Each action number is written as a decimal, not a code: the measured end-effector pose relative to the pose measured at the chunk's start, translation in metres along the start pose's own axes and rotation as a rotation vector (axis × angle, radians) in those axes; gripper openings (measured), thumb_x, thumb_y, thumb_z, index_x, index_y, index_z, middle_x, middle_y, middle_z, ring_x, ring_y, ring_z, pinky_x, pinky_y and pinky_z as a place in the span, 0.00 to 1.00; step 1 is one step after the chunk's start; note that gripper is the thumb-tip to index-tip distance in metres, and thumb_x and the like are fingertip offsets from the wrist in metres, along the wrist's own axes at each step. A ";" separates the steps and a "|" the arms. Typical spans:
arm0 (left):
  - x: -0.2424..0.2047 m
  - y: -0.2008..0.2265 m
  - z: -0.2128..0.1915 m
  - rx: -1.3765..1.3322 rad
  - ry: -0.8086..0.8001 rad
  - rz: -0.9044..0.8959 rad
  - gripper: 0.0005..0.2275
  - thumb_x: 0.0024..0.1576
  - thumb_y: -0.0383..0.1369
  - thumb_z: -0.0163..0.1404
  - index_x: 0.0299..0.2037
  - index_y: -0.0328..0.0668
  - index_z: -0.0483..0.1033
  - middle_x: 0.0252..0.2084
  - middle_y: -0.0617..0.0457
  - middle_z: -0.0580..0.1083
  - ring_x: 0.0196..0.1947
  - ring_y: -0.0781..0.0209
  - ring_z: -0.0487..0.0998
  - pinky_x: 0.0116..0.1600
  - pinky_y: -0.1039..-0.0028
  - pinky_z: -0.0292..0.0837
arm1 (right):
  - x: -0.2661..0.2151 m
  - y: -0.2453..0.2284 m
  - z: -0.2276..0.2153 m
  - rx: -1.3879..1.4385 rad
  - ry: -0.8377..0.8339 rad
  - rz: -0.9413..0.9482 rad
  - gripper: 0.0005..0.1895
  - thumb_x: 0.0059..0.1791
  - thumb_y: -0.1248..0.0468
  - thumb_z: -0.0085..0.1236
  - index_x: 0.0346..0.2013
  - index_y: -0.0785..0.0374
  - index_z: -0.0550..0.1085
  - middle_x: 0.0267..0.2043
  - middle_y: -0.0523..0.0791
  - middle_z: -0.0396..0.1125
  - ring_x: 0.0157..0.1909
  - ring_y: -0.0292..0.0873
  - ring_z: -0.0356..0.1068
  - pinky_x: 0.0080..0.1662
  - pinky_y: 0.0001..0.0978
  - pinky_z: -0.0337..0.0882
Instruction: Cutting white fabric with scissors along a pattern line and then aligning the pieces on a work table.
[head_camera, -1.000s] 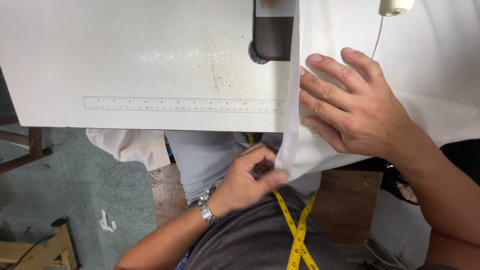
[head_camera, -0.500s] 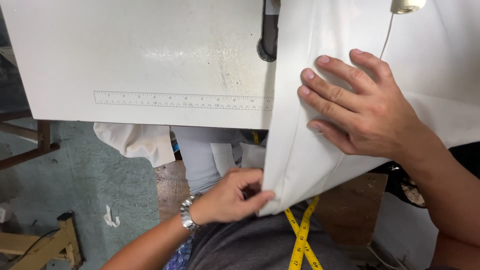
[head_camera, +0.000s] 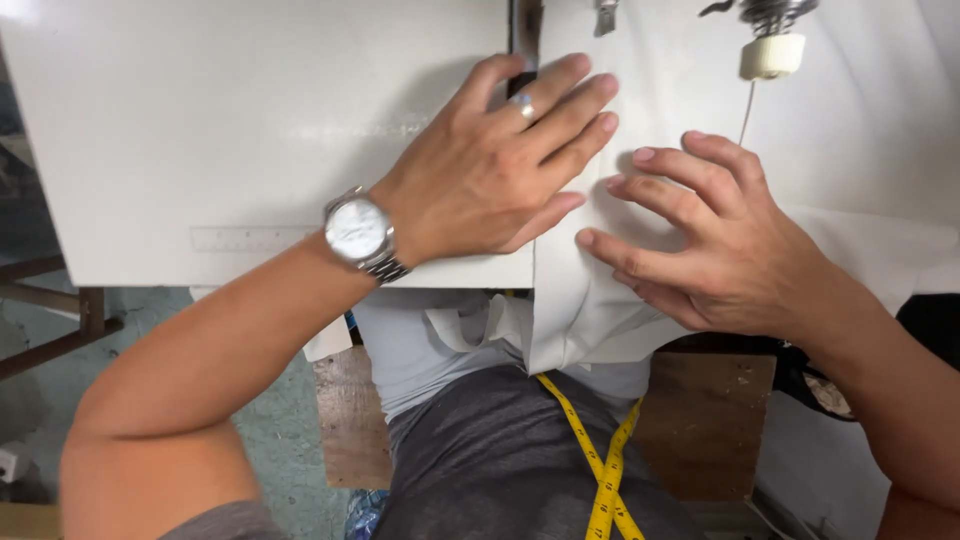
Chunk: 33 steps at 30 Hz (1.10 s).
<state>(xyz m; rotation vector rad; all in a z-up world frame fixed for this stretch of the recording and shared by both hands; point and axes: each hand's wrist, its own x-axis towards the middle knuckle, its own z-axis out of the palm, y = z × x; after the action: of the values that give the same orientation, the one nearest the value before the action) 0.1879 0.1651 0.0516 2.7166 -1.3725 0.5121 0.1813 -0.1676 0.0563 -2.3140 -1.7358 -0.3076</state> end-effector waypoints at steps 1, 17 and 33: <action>-0.002 0.001 -0.001 -0.011 0.006 0.009 0.29 0.82 0.59 0.65 0.79 0.44 0.86 0.83 0.45 0.79 0.83 0.43 0.75 0.76 0.45 0.77 | -0.001 0.001 -0.001 -0.003 -0.008 0.013 0.20 0.63 0.52 0.71 0.70 0.42 0.86 0.74 0.53 0.75 0.79 0.63 0.74 0.78 0.68 0.72; -0.013 0.005 -0.012 -0.113 -0.115 -0.113 0.37 0.79 0.66 0.62 0.90 0.53 0.78 0.92 0.39 0.69 0.92 0.39 0.66 0.82 0.28 0.65 | 0.011 0.041 -0.006 -0.184 -0.155 0.277 0.61 0.69 0.21 0.36 0.96 0.69 0.68 0.97 0.70 0.64 0.85 0.79 0.83 0.78 0.79 0.64; -0.006 -0.017 -0.011 -0.099 -0.120 -0.116 0.39 0.78 0.70 0.65 0.91 0.57 0.78 0.92 0.39 0.68 0.92 0.37 0.64 0.79 0.16 0.62 | -0.005 0.090 0.001 -0.296 -0.299 0.322 0.76 0.58 0.07 0.36 1.05 0.56 0.72 0.75 0.45 0.87 0.75 0.58 0.85 0.67 0.59 0.71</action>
<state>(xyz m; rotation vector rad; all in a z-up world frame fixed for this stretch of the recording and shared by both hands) 0.1949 0.1822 0.0620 2.7644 -1.2196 0.2699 0.2662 -0.1959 0.0484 -2.9344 -1.4785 -0.1734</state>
